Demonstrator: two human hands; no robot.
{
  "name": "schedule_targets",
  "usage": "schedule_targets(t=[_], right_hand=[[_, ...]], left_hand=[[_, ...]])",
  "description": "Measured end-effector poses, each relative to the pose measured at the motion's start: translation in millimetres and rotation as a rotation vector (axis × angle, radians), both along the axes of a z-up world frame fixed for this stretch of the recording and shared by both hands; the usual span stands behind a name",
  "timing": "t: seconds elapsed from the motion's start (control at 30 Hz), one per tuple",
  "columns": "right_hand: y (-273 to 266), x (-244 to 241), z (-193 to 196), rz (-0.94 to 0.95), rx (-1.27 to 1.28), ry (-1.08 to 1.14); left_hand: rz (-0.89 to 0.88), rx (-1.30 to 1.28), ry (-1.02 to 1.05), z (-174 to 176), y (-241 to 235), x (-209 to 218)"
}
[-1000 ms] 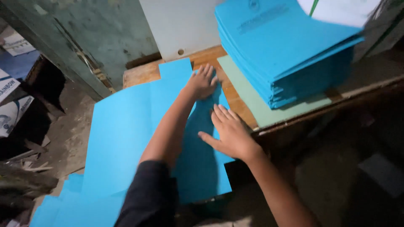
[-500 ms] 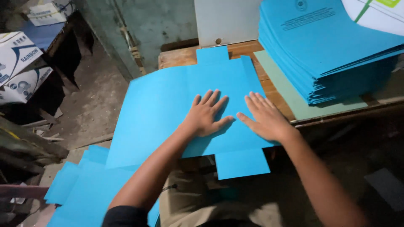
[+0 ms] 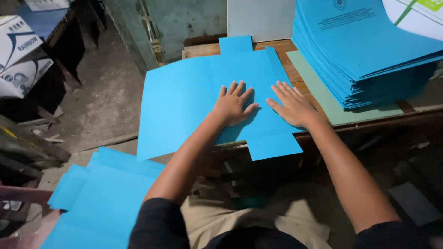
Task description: Folding pre-cut blue paper sheets into folders and stacking them on a wooden table.
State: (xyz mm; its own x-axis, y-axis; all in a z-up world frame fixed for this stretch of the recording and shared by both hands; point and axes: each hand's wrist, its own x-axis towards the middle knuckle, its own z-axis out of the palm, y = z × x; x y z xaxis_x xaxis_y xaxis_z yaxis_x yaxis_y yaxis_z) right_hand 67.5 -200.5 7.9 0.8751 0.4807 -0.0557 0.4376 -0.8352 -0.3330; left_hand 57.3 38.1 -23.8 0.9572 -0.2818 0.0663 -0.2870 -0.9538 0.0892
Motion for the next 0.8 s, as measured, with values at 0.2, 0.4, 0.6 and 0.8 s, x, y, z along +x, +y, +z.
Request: schedule_targets(t=[0.2, 0.4, 0.6, 0.8], right_hand=[[1, -9, 11, -0.003, 0.012, 0.051], [-7, 11, -10, -0.015, 0.204, 0.046], [-16, 4, 4, -0.078, 0.465, 0.206], [-5, -32, 30, 0.086, 0.077, 0.088]], left_hand=[[-0.416, -0.534, 0.215, 63, 7, -128], [-0.393, -0.384, 0.011, 25, 4, -114], [-0.256, -0.587, -0.215, 16, 6, -93], [-0.304, -0.489, -0.161, 28, 4, -102]])
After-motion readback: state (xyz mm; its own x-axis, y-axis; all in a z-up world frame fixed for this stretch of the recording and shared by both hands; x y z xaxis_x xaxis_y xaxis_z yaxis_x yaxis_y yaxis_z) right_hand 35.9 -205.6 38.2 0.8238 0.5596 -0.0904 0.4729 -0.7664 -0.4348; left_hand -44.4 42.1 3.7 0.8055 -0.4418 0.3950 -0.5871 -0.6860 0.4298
